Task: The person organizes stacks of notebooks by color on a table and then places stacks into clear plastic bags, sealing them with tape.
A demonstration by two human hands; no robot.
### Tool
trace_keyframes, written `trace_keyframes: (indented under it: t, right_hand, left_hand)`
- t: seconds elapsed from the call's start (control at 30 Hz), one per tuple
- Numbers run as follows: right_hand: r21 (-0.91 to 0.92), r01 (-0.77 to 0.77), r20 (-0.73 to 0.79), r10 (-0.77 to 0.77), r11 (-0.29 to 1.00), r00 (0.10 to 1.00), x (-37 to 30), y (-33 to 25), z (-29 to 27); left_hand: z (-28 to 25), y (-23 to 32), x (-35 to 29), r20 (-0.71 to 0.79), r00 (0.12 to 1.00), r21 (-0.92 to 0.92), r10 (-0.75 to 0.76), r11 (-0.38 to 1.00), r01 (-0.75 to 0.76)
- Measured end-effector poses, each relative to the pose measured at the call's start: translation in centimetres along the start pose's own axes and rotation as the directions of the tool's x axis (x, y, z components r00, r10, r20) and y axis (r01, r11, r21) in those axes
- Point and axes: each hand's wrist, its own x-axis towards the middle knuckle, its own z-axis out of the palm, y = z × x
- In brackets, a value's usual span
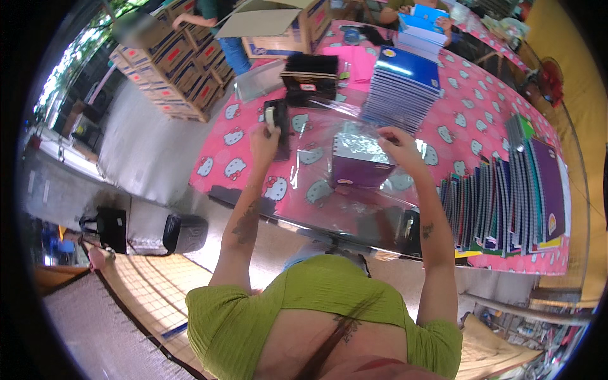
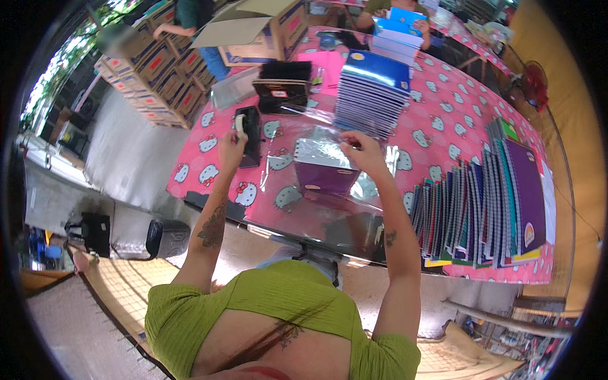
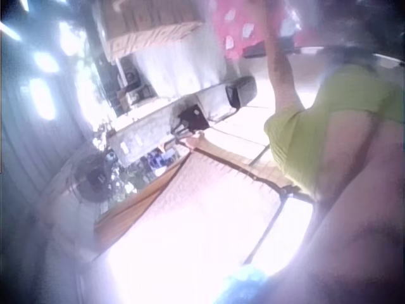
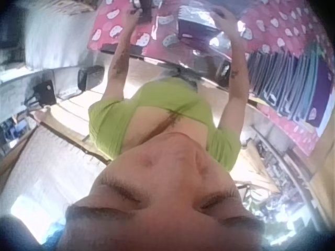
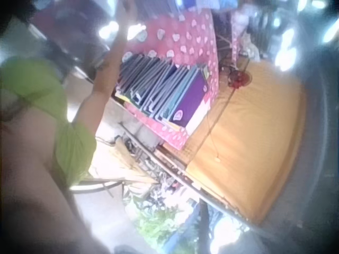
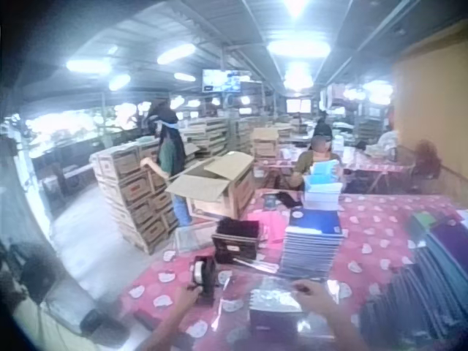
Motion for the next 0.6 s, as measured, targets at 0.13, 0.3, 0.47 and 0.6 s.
trace_keyframes:
  t: [0.13, 0.3, 0.47, 0.6]
  right_hand:
    - [0.038, 0.0, 0.012, 0.0, 0.999, 1.0, 0.4, 1.4, -0.1]
    - [0.073, -0.006, 0.041, 0.003, 0.997, 0.999, 0.5, 0.6, 0.7]
    - [0.049, -0.044, 0.058, 0.042, 0.998, 0.997, 0.3, 0.9, -0.2]
    - [0.038, -0.038, 0.025, 0.037, 0.999, 0.999, -0.3, 0.5, -0.2]
  left_hand:
    - [-3.2, -4.1, -0.8, 0.162, 0.892, -0.102, -0.421, 0.892, 0.44]
    - [-2.3, -5.7, -3.2, -0.028, 0.965, -0.477, -0.262, 0.851, 0.217]
    - [-1.7, -6.0, -7.6, -0.026, 0.943, -0.375, -0.332, 0.878, 0.298]
    - [-6.6, -1.1, -3.6, 0.116, 0.985, 0.772, -0.124, 0.636, -0.011]
